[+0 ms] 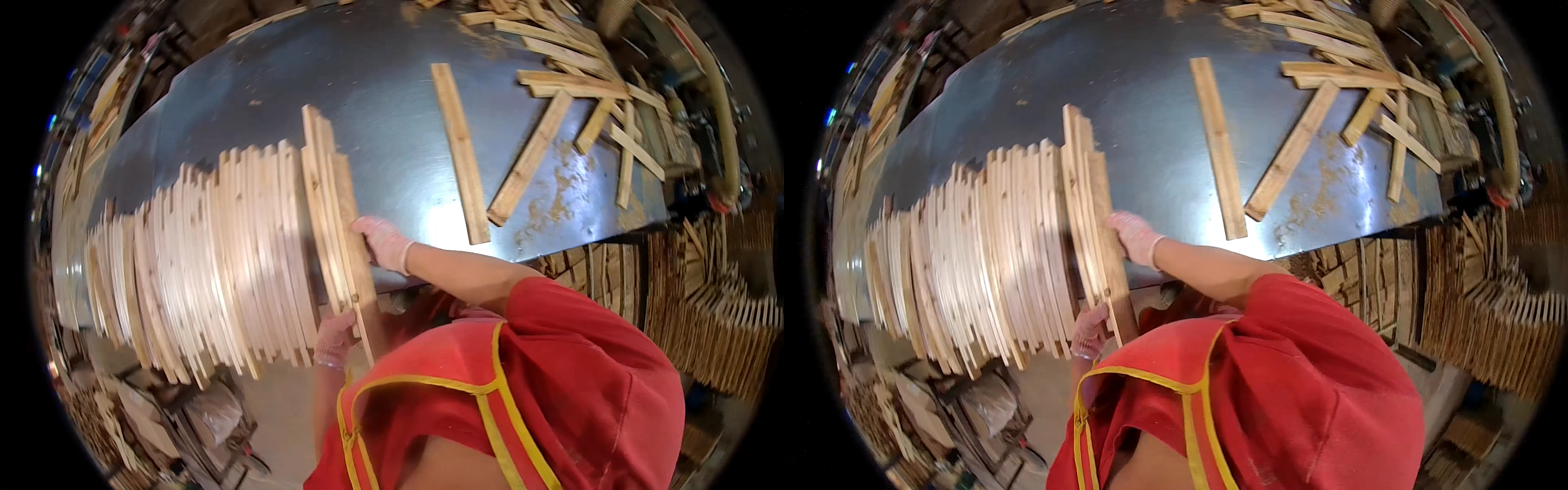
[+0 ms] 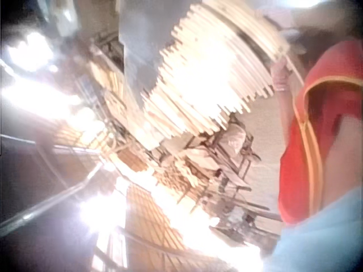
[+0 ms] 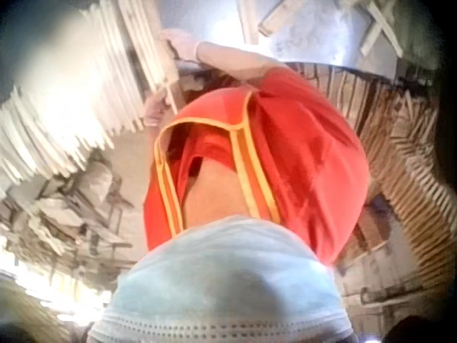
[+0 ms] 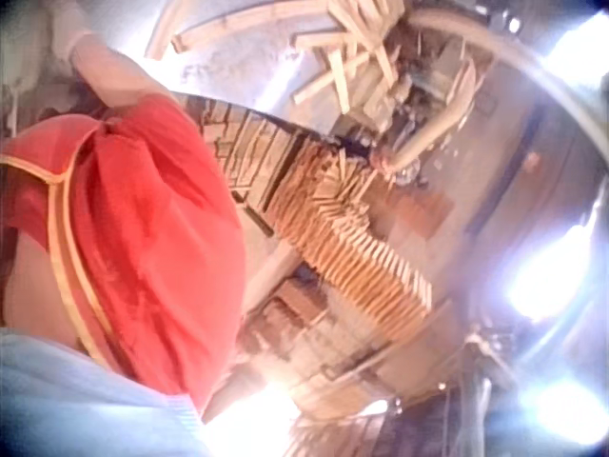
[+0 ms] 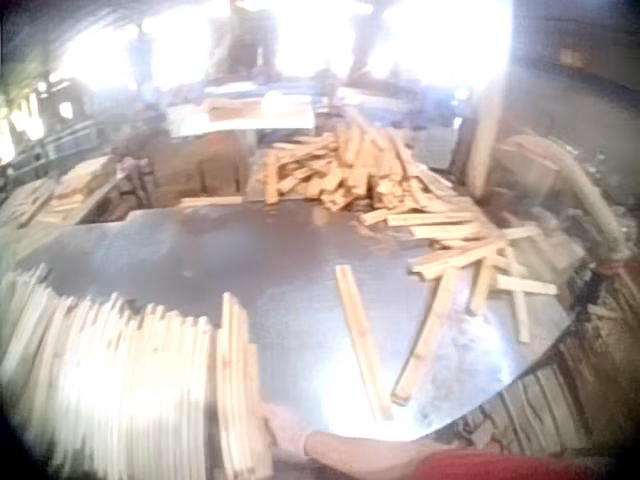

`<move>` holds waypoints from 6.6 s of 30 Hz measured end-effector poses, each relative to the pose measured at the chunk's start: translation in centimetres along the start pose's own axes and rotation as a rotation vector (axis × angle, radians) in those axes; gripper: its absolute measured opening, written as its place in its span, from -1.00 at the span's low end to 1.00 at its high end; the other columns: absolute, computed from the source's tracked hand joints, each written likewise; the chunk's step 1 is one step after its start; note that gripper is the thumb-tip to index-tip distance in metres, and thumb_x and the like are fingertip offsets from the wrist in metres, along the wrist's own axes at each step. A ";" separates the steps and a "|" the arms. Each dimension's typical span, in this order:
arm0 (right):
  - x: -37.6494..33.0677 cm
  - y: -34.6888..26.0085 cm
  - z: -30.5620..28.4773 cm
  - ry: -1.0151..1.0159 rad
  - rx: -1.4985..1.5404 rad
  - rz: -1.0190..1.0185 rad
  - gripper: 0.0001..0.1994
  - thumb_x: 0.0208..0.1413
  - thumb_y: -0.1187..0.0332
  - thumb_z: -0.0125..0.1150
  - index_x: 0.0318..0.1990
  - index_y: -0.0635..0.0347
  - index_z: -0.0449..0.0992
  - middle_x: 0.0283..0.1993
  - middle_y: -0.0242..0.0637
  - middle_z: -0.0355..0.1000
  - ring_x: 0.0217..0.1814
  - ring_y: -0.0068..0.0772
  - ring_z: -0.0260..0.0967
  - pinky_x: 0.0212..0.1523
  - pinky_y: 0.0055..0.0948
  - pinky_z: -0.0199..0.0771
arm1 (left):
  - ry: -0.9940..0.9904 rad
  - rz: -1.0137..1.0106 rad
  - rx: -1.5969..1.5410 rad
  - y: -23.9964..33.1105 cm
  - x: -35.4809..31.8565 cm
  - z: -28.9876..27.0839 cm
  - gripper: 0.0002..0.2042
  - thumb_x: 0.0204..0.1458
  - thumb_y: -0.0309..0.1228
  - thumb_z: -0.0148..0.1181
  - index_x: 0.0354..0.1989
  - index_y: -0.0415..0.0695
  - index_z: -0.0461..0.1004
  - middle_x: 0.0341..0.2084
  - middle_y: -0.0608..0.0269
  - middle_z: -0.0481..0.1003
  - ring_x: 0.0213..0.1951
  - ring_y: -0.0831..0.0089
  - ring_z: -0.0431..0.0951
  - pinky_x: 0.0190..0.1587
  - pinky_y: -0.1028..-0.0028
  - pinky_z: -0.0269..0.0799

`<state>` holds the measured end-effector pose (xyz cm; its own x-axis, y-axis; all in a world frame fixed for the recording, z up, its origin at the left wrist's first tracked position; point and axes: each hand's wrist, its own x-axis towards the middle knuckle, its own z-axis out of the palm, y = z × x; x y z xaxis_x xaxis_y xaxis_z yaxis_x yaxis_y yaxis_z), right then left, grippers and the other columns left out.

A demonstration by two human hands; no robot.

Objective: The person repeatedly picks up thin wooden planks from a large pile on a metal table and stacks them into a neat, aligned pile. The person wears pink gloves and a red apron while performing this repetitive sorting and stacking task in a workshop environment.

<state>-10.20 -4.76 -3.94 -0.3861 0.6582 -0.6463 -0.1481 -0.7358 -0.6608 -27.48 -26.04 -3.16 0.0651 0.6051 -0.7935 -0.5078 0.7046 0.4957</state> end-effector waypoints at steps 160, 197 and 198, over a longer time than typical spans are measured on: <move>-15.7 -26.0 -63.9 0.995 0.044 -0.541 0.15 0.00 0.28 0.55 0.69 0.20 -0.10 0.60 0.02 0.10 0.46 0.03 0.32 0.39 -0.19 0.49 | -0.392 0.146 1.189 16.4 30.3 57.9 -0.14 -0.07 -0.25 0.49 0.51 -0.05 0.34 0.13 0.10 0.60 0.19 0.20 0.60 0.26 0.23 0.52; -8.1 -5.1 -27.5 -0.258 -0.170 -0.013 -0.21 0.15 0.39 0.29 0.58 0.10 0.22 0.15 0.08 0.56 0.09 -0.09 0.58 0.07 -0.27 0.59 | 0.260 0.253 1.069 3.5 8.2 31.7 0.08 -0.05 -0.12 0.61 0.60 -0.14 0.06 0.14 -0.03 0.64 0.15 0.06 0.67 0.18 0.23 0.59; -8.6 -7.0 -27.1 -0.132 -0.456 -0.145 -0.23 0.13 0.36 0.30 0.55 0.12 0.25 0.16 0.08 0.55 0.11 -0.02 0.56 0.10 -0.21 0.58 | 0.291 0.218 1.014 3.3 8.2 31.5 0.13 -0.07 -0.08 0.60 0.62 -0.14 -0.01 0.23 -0.05 0.57 0.20 0.01 0.63 0.23 0.19 0.56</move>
<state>18.84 -0.93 -4.15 -0.5075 0.7011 -0.5009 0.1930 -0.4741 -0.8591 -1.58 -7.10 3.09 -0.2160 0.7375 -0.6399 0.4734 0.6523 0.5919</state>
